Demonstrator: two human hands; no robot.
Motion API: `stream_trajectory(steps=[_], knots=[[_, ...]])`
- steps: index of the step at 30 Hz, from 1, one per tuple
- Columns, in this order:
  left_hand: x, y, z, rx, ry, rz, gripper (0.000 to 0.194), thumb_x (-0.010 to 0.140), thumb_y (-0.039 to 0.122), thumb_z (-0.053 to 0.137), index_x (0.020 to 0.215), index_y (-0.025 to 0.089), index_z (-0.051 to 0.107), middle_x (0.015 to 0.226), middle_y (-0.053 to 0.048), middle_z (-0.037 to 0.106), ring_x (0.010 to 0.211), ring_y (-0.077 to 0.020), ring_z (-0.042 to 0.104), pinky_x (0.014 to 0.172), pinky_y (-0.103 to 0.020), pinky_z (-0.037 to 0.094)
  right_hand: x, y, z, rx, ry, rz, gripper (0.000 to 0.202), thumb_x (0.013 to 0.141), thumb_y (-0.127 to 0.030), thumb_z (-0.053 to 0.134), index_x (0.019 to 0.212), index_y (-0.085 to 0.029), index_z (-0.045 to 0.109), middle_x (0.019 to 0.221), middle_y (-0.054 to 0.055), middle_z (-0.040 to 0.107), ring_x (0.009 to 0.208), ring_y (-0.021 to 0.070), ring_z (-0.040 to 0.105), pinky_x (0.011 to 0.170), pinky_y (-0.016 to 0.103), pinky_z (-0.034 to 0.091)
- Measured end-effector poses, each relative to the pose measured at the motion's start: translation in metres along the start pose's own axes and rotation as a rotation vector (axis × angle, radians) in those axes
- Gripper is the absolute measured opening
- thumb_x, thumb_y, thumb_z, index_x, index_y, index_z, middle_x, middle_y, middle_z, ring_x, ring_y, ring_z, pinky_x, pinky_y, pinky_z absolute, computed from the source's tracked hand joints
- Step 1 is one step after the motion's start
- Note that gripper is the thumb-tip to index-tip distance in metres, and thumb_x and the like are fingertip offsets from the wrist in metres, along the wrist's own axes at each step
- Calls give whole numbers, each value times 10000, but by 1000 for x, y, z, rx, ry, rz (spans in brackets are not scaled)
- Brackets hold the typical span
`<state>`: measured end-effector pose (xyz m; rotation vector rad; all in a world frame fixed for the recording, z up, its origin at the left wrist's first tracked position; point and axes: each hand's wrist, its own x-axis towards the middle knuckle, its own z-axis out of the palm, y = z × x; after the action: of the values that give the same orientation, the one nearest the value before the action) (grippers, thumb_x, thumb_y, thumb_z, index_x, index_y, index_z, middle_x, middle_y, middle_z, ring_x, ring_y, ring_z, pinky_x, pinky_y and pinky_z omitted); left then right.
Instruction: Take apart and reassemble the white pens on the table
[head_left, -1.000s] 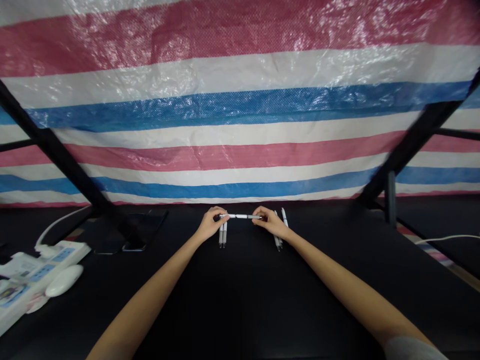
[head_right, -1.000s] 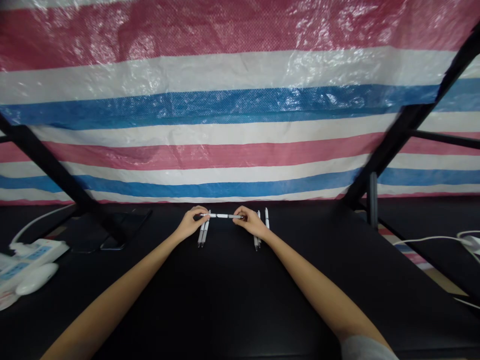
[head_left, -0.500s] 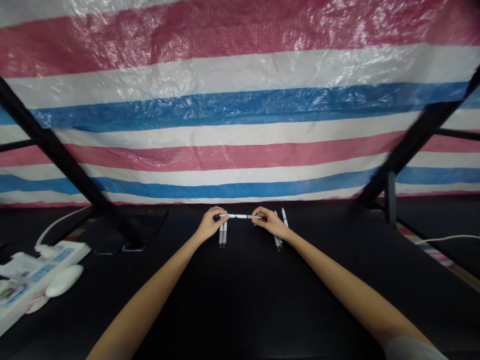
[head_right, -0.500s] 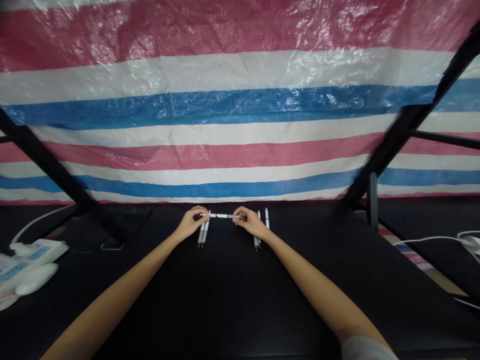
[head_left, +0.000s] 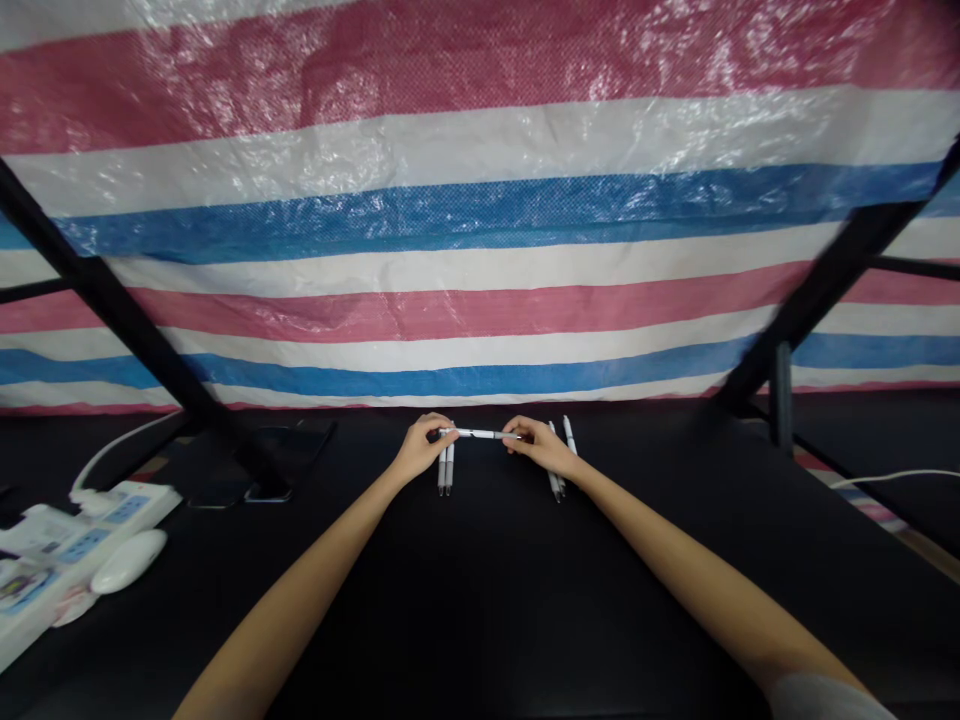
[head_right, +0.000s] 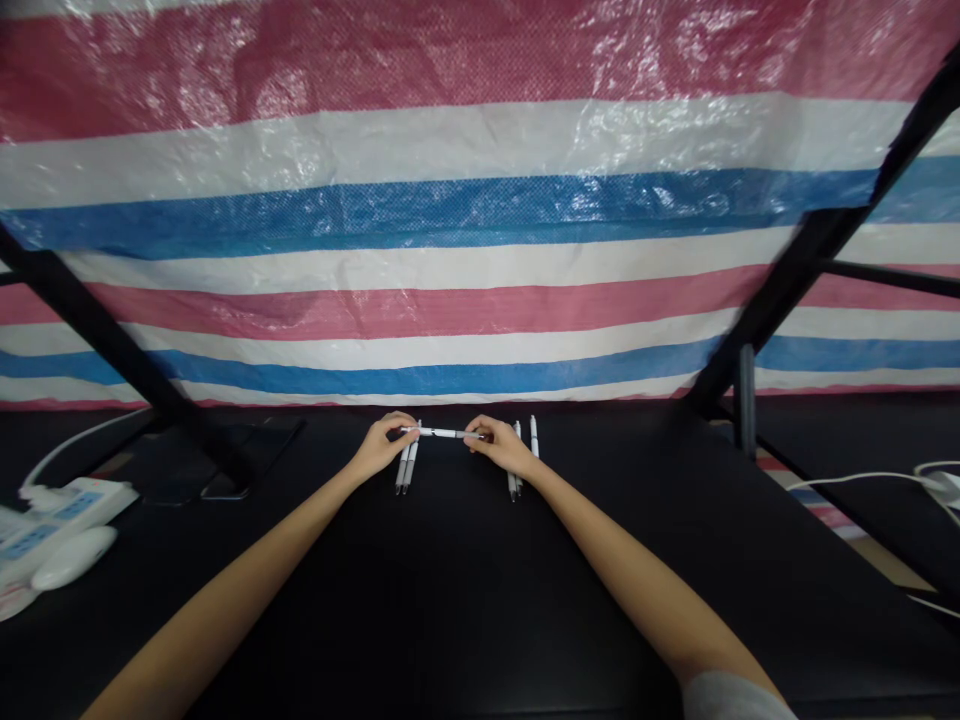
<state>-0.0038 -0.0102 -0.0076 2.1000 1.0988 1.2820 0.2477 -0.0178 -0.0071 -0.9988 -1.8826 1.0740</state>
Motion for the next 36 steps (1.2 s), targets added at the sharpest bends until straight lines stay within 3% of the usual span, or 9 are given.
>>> stream_trajectory(steps=[28,32,36], knots=[[0,0,0,-19,0,0,145,754,314,635,774,177,677,819,-65,655,811,-191,582,697,-304,436,-1,-5,-2,-127,-63,16,412,866,-516,431,699,-177,595,623,33,632,627,166,571,656,292,437],[0,-3,-1,-132,-3,-141,217,730,377,652,759,164,673,785,-60,660,728,-174,590,635,-284,444,0,-7,-1,-114,-58,11,431,867,-518,429,646,-181,582,616,38,628,627,167,572,661,298,437],[2,-12,-7,-434,167,-352,305,728,458,640,743,154,632,714,-42,656,691,-152,615,647,-274,478,-1,-8,0,-70,-22,17,406,851,-532,448,770,-168,611,601,28,617,615,166,566,642,293,433]])
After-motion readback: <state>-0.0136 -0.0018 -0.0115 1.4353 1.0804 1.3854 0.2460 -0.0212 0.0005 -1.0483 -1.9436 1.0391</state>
